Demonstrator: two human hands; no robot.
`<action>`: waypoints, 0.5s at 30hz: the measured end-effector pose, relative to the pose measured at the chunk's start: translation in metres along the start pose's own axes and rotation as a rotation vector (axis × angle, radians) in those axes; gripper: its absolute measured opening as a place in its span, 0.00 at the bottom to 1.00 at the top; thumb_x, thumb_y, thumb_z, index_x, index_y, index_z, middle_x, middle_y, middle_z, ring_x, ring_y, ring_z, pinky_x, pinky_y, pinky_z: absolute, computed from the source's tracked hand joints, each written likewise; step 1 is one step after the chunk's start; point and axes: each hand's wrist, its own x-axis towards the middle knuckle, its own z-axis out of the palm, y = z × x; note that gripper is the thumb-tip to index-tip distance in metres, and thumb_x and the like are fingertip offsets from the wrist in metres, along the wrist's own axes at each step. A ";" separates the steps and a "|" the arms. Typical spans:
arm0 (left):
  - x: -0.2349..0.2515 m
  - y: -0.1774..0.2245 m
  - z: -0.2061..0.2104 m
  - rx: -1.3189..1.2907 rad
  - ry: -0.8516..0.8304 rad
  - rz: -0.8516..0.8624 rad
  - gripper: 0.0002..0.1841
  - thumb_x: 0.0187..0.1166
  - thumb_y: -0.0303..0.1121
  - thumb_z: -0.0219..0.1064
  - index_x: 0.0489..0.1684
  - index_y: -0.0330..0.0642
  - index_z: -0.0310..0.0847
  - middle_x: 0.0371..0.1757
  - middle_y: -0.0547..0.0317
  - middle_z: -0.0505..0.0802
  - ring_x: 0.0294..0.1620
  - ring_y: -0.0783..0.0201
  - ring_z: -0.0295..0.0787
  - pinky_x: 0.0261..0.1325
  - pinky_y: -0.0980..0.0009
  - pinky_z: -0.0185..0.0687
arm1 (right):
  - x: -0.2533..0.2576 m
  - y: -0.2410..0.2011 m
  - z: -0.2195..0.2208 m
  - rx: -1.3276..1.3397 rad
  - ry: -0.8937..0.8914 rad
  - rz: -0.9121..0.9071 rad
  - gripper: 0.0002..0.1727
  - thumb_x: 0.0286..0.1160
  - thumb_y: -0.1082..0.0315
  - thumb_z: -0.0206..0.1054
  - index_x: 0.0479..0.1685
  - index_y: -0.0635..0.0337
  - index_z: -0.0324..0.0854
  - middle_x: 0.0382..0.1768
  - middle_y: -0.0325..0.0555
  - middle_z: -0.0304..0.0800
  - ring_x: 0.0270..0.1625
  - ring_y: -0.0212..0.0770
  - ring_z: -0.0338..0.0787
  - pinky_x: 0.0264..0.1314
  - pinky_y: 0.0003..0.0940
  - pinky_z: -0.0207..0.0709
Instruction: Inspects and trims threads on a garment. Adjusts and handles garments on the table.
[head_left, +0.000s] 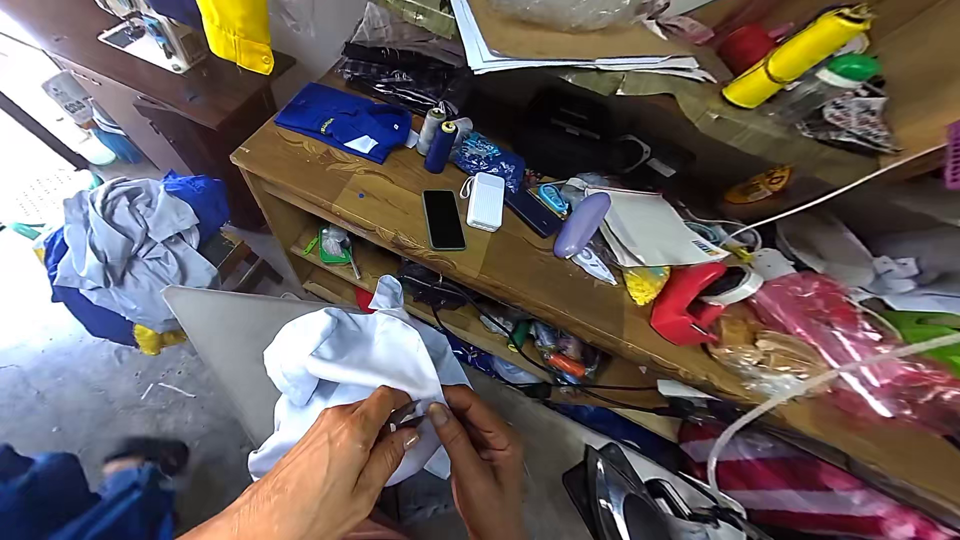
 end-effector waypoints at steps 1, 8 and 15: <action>0.001 0.001 0.001 -0.016 -0.010 -0.023 0.16 0.90 0.45 0.56 0.56 0.44 0.82 0.28 0.65 0.86 0.23 0.75 0.80 0.28 0.78 0.79 | 0.000 0.001 -0.002 -0.002 -0.001 -0.006 0.08 0.80 0.71 0.67 0.46 0.66 0.90 0.39 0.41 0.92 0.42 0.28 0.90 0.48 0.23 0.86; 0.004 0.003 -0.005 -0.541 -0.188 -0.276 0.12 0.91 0.41 0.57 0.57 0.46 0.79 0.23 0.70 0.81 0.17 0.77 0.77 0.20 0.81 0.76 | -0.002 0.010 -0.005 -0.113 -0.016 -0.129 0.07 0.79 0.71 0.67 0.44 0.62 0.90 0.43 0.41 0.91 0.46 0.27 0.89 0.47 0.19 0.84; -0.004 0.000 0.006 -0.456 -0.066 -0.221 0.12 0.90 0.40 0.58 0.54 0.44 0.84 0.23 0.70 0.83 0.18 0.78 0.78 0.21 0.82 0.76 | -0.006 0.010 -0.003 -0.094 -0.010 -0.098 0.07 0.80 0.71 0.67 0.43 0.65 0.90 0.40 0.40 0.92 0.42 0.27 0.90 0.47 0.20 0.86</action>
